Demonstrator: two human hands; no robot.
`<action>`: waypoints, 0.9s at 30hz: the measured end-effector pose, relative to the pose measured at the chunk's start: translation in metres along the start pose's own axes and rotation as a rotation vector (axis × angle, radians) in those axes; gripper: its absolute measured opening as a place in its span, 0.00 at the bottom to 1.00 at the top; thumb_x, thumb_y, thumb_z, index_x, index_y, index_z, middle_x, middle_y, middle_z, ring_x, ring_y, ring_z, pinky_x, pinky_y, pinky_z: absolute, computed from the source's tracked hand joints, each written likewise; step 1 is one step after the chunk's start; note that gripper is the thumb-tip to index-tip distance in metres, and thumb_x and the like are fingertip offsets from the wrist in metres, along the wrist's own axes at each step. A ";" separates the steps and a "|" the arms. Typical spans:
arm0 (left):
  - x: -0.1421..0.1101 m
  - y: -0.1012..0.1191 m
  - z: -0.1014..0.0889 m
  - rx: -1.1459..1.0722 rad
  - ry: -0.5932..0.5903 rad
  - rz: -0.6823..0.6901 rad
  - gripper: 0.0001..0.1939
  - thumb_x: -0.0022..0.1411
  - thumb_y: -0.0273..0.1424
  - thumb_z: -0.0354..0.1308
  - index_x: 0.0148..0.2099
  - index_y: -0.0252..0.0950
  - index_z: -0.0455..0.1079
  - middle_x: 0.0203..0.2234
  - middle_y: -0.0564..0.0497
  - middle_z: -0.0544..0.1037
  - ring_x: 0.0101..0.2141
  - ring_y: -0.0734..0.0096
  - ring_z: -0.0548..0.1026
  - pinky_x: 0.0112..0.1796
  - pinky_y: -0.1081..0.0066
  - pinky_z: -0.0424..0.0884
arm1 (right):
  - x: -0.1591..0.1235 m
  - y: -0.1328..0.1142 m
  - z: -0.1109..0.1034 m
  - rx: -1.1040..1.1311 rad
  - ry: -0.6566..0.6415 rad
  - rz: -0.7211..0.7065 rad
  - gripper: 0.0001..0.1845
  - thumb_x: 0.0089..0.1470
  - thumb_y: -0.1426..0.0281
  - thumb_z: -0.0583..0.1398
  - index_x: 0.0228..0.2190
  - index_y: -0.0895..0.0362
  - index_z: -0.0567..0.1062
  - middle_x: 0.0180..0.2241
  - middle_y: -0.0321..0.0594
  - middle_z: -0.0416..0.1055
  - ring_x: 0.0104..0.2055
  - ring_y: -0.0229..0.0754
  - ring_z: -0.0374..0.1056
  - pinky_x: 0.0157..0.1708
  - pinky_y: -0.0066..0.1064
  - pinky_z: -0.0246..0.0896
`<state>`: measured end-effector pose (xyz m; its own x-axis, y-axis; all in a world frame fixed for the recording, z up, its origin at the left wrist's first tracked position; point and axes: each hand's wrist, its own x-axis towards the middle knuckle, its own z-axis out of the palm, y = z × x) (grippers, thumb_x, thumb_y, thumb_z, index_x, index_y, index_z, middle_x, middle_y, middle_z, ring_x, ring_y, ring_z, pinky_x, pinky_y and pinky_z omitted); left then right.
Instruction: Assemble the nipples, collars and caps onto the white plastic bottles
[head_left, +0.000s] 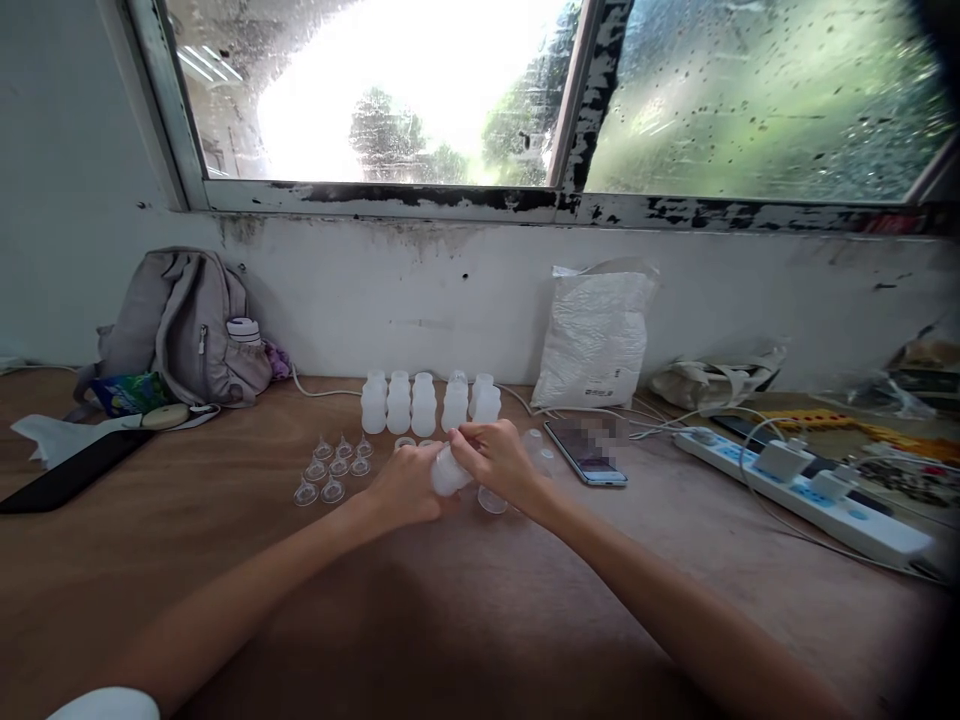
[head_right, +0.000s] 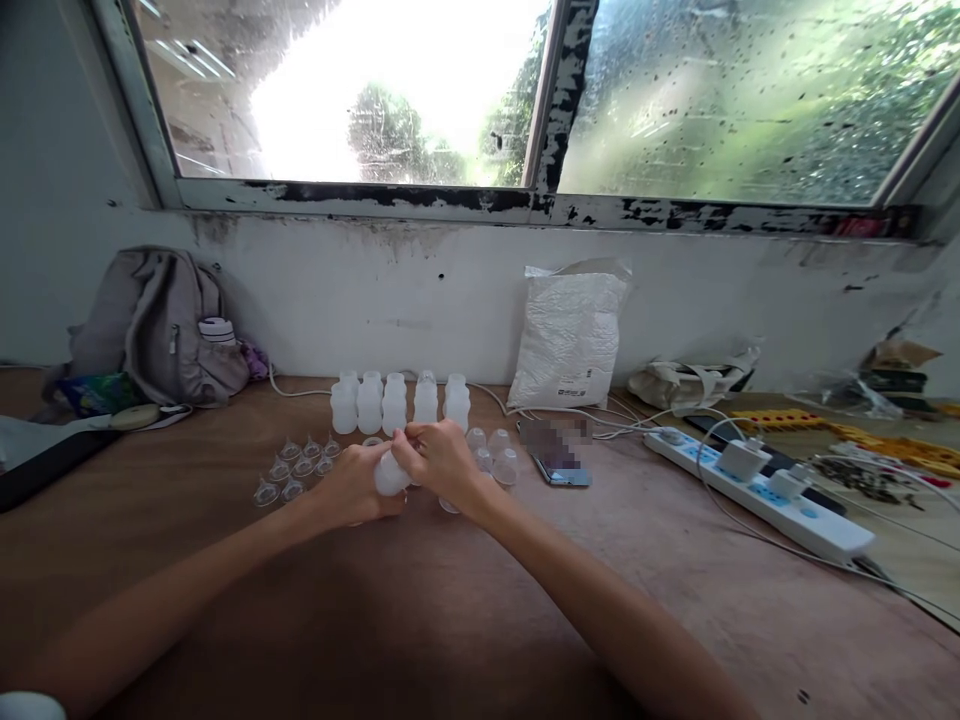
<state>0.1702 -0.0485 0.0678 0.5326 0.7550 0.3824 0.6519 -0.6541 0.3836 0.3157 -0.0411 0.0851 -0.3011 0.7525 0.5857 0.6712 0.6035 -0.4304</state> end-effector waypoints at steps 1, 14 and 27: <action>0.000 0.000 -0.001 -0.050 -0.006 0.002 0.13 0.42 0.30 0.56 0.34 0.36 0.64 0.25 0.52 0.73 0.25 0.69 0.71 0.26 0.74 0.62 | 0.000 0.001 0.001 0.005 0.007 -0.006 0.20 0.50 0.65 0.48 0.12 0.58 0.49 0.13 0.30 0.41 0.16 0.28 0.40 0.16 0.24 0.35; -0.002 -0.015 -0.004 -1.224 -0.819 -0.186 0.10 0.38 0.24 0.56 0.29 0.34 0.64 0.18 0.56 0.68 0.17 0.75 0.67 0.19 0.74 0.63 | -0.004 -0.009 -0.014 0.223 -0.172 -0.271 0.19 0.50 0.68 0.48 0.12 0.57 0.47 0.12 0.28 0.40 0.15 0.27 0.36 0.13 0.22 0.34; -0.012 -0.012 0.007 -1.616 -1.199 -0.256 0.15 0.32 0.25 0.58 0.29 0.34 0.64 0.17 0.54 0.69 0.15 0.73 0.66 0.16 0.73 0.61 | -0.013 -0.014 -0.011 0.173 -0.032 -0.452 0.19 0.51 0.65 0.43 0.12 0.55 0.50 0.11 0.31 0.46 0.14 0.31 0.42 0.15 0.26 0.41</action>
<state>0.1602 -0.0493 0.0530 0.9853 0.0174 -0.1699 0.1349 0.5304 0.8369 0.3174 -0.0628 0.0909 -0.5589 0.4106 0.7204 0.3465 0.9050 -0.2469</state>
